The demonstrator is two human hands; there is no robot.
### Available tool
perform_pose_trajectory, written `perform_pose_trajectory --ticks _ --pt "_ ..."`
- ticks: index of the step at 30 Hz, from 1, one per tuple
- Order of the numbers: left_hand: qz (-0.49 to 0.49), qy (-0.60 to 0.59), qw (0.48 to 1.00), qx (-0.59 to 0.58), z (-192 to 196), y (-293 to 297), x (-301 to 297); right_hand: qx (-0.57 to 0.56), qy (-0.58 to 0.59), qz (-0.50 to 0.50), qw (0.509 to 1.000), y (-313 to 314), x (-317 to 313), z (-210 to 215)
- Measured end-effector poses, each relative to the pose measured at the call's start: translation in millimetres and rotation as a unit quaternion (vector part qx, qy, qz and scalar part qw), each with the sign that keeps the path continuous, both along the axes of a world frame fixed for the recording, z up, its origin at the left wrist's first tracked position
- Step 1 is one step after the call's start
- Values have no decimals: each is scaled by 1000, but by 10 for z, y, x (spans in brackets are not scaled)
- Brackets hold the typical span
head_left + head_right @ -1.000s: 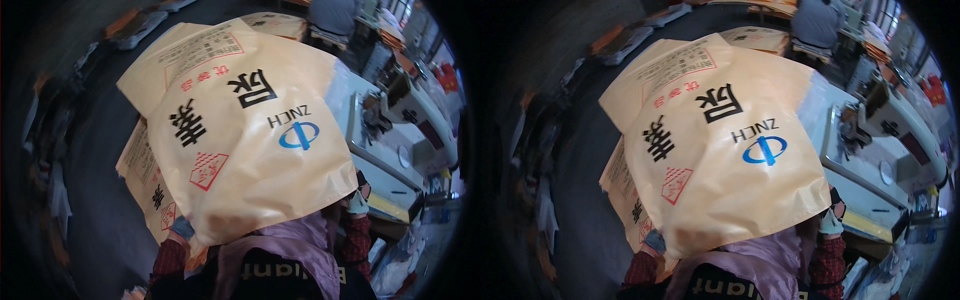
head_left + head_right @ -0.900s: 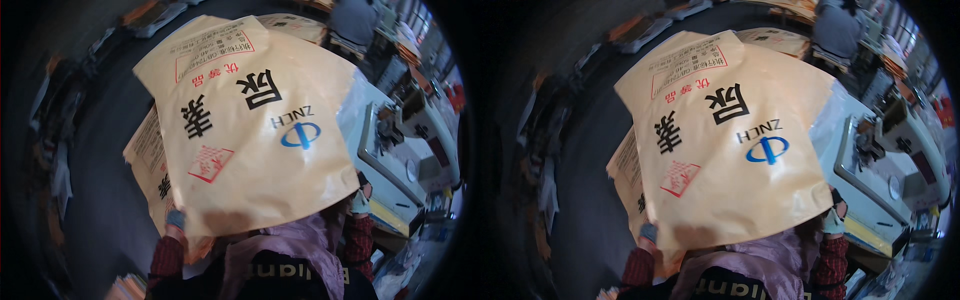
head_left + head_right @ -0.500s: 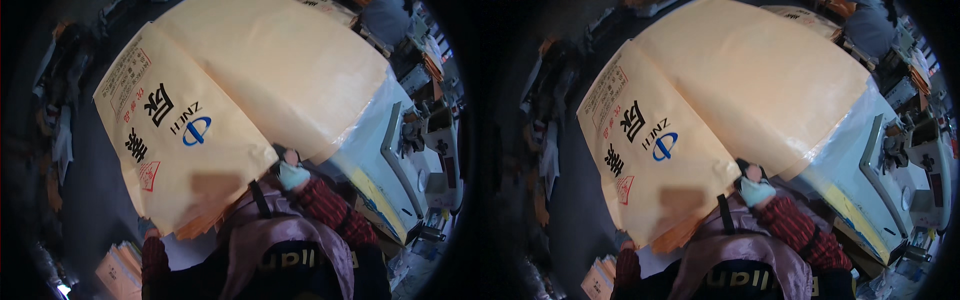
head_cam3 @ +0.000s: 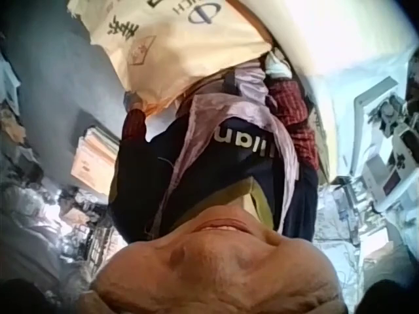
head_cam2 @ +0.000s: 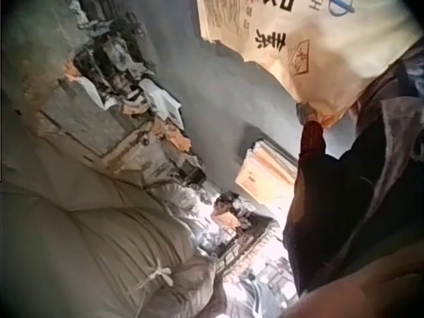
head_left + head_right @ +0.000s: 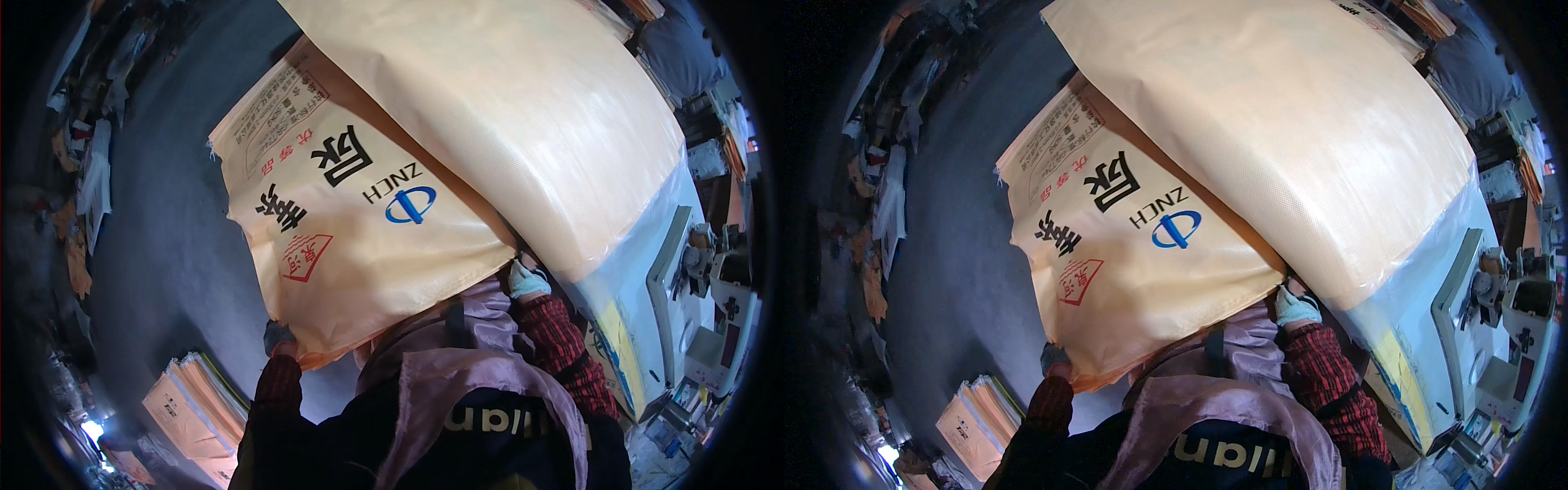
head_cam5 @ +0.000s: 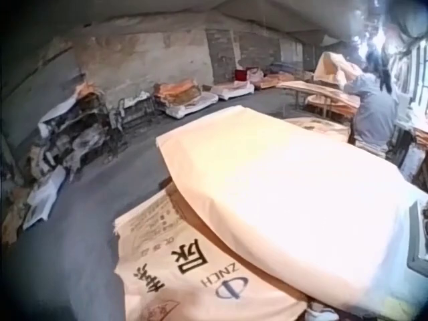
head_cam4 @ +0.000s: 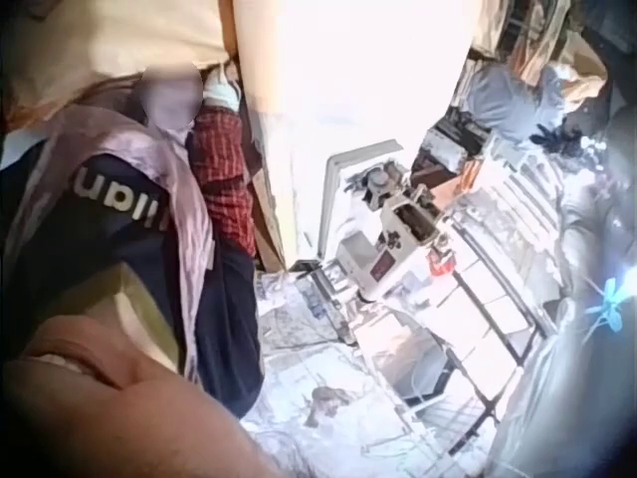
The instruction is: The recorder folds the top edge of large yellow plastic bags and feeds them through an industrial sewing machine to seal them.
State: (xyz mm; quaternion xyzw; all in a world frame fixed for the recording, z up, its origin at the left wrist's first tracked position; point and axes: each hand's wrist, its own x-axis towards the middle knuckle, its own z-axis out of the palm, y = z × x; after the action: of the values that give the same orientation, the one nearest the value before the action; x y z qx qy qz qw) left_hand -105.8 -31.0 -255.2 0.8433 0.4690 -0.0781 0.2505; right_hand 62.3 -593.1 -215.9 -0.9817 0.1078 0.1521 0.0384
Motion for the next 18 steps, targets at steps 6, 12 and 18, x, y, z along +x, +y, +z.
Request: perform_pose_trajectory --ticks 6,12,18 --pt "113 -48 989 -83 -690 734 -1188 106 174 18 979 724 209 665" --pt "-35 279 958 61 -153 132 -335 109 131 -10 985 598 249 662" --pt "-158 -467 847 -200 1570 -1306 1690 468 -20 -165 868 394 -224 203"
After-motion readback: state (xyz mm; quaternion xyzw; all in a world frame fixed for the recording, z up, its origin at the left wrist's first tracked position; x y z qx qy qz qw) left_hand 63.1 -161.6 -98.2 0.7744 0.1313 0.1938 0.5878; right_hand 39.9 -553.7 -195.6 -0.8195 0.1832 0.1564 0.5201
